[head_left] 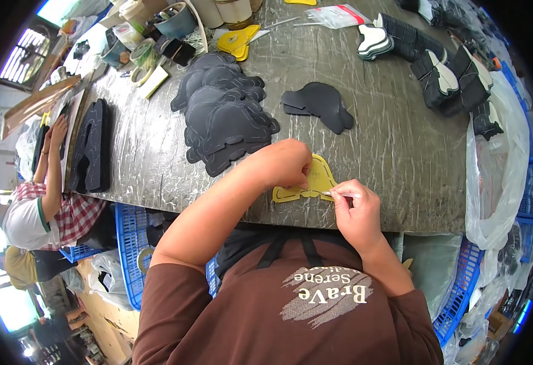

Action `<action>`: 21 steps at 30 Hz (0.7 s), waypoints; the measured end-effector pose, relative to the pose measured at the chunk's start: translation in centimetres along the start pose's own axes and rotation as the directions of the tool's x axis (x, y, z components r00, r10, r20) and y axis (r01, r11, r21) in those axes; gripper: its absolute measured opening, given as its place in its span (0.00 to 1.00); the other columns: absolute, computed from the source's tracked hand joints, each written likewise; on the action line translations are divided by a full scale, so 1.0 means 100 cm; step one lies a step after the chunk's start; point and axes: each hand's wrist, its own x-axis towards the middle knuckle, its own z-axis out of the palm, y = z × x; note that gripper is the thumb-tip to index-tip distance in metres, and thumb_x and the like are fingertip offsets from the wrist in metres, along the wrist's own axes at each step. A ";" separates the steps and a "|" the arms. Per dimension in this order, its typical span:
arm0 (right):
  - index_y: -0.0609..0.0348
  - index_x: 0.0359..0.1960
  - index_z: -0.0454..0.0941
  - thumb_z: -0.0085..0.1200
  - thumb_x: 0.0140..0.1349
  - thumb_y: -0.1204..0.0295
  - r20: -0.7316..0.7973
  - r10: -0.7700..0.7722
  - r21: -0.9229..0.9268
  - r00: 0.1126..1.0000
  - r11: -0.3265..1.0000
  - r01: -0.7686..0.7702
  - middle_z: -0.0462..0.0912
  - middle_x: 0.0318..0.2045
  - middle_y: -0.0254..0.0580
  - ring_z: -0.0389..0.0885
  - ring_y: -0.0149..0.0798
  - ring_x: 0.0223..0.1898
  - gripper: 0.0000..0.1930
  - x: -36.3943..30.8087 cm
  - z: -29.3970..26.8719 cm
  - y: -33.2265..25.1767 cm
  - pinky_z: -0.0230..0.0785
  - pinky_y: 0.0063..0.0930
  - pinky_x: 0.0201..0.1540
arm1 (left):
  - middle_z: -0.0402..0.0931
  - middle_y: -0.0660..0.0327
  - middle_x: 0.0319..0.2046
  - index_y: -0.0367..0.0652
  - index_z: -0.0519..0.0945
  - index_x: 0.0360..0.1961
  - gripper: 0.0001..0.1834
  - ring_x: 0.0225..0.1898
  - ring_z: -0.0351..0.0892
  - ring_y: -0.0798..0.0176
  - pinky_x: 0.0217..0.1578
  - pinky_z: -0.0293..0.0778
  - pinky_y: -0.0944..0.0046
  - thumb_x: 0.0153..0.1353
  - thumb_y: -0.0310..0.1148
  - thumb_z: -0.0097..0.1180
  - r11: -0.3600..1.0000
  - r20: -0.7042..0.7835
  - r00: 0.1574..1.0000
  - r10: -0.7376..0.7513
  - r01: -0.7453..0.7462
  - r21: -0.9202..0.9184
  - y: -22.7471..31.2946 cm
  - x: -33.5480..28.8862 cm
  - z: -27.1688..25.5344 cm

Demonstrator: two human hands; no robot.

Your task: Marking and tracing lines on shoe components using a template and a pen.

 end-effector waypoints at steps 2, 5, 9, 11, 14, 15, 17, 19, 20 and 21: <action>0.59 0.29 0.73 0.58 0.55 0.80 -0.014 0.003 0.008 1.000 1.000 -0.003 0.80 0.24 0.44 0.78 0.49 0.25 0.06 -0.003 -0.003 0.000 0.69 0.39 0.29 | 0.81 0.52 0.23 0.35 0.83 0.27 0.10 0.26 0.82 0.55 0.30 0.75 0.58 0.46 0.30 0.67 1.000 0.004 1.000 -0.003 0.003 -0.001 0.002 -0.001 0.000; 0.60 0.29 0.73 0.58 0.56 0.81 -0.032 0.009 0.004 0.999 1.000 -0.009 0.80 0.24 0.44 0.78 0.49 0.25 0.06 -0.007 -0.008 0.001 0.69 0.37 0.29 | 0.81 0.53 0.23 0.35 0.83 0.28 0.10 0.26 0.82 0.56 0.29 0.75 0.59 0.46 0.30 0.67 1.000 -0.009 1.000 -0.015 0.015 -0.006 0.003 -0.002 -0.001; 0.61 0.29 0.73 0.58 0.56 0.82 -0.055 0.017 0.013 0.998 1.000 -0.016 0.80 0.25 0.45 0.78 0.47 0.25 0.06 -0.010 -0.012 0.002 0.70 0.35 0.29 | 0.81 0.54 0.22 0.35 0.82 0.28 0.10 0.25 0.82 0.58 0.28 0.75 0.60 0.47 0.30 0.67 1.000 -0.005 1.000 -0.015 0.015 -0.003 0.000 -0.002 0.000; 0.61 0.29 0.73 0.58 0.56 0.82 -0.059 0.030 0.002 0.998 1.000 -0.030 0.81 0.25 0.45 0.79 0.46 0.24 0.05 -0.013 -0.016 0.003 0.70 0.34 0.29 | 0.81 0.54 0.22 0.35 0.82 0.28 0.10 0.24 0.82 0.58 0.27 0.75 0.60 0.47 0.30 0.67 1.000 -0.006 1.000 -0.010 0.010 -0.004 0.000 -0.001 0.001; 0.61 0.29 0.74 0.58 0.57 0.81 -0.079 0.053 0.008 0.995 0.999 -0.053 0.81 0.25 0.44 0.79 0.43 0.24 0.05 -0.017 -0.020 0.005 0.70 0.32 0.28 | 0.81 0.55 0.21 0.35 0.82 0.27 0.09 0.23 0.82 0.60 0.27 0.75 0.61 0.47 0.29 0.66 0.998 0.000 0.999 -0.041 0.041 -0.041 0.000 -0.001 0.002; 0.61 0.29 0.74 0.58 0.57 0.81 -0.094 0.064 0.023 0.994 0.998 -0.062 0.81 0.25 0.44 0.79 0.41 0.24 0.05 -0.018 -0.020 0.006 0.70 0.31 0.28 | 0.81 0.55 0.21 0.35 0.82 0.27 0.09 0.23 0.82 0.61 0.27 0.75 0.62 0.47 0.29 0.66 0.999 -0.004 0.999 -0.039 0.039 -0.032 0.000 -0.001 0.001; 0.62 0.29 0.74 0.58 0.57 0.81 -0.105 0.063 0.034 0.993 0.998 -0.059 0.81 0.25 0.43 0.80 0.40 0.24 0.05 -0.020 -0.021 0.007 0.71 0.30 0.28 | 0.81 0.55 0.20 0.34 0.82 0.27 0.09 0.23 0.82 0.61 0.26 0.75 0.62 0.47 0.29 0.66 0.999 -0.005 1.000 -0.028 0.028 -0.025 0.000 -0.001 0.001; 0.62 0.29 0.75 0.59 0.57 0.81 -0.114 0.060 0.050 0.992 0.997 -0.055 0.81 0.25 0.43 0.80 0.40 0.24 0.05 -0.021 -0.022 0.007 0.71 0.29 0.28 | 0.81 0.55 0.20 0.34 0.82 0.27 0.09 0.23 0.82 0.62 0.26 0.75 0.62 0.47 0.29 0.66 0.997 0.015 0.998 -0.055 0.055 -0.053 0.000 -0.001 0.001; 0.62 0.29 0.75 0.58 0.57 0.82 -0.107 0.063 0.035 0.992 0.998 -0.060 0.81 0.25 0.43 0.80 0.40 0.24 0.05 -0.020 -0.023 0.007 0.72 0.29 0.29 | 0.81 0.55 0.20 0.34 0.82 0.27 0.09 0.23 0.82 0.62 0.26 0.75 0.62 0.47 0.29 0.66 0.997 0.016 0.998 -0.055 0.055 -0.052 0.000 -0.001 0.001; 0.62 0.29 0.75 0.58 0.57 0.82 -0.100 0.066 0.021 0.993 0.998 -0.064 0.82 0.25 0.43 0.80 0.39 0.25 0.05 -0.020 -0.023 0.006 0.72 0.28 0.29 | 0.80 0.56 0.20 0.34 0.82 0.26 0.09 0.22 0.82 0.62 0.26 0.75 0.62 0.47 0.29 0.67 0.998 0.011 0.999 -0.050 0.051 -0.049 -0.001 -0.001 0.001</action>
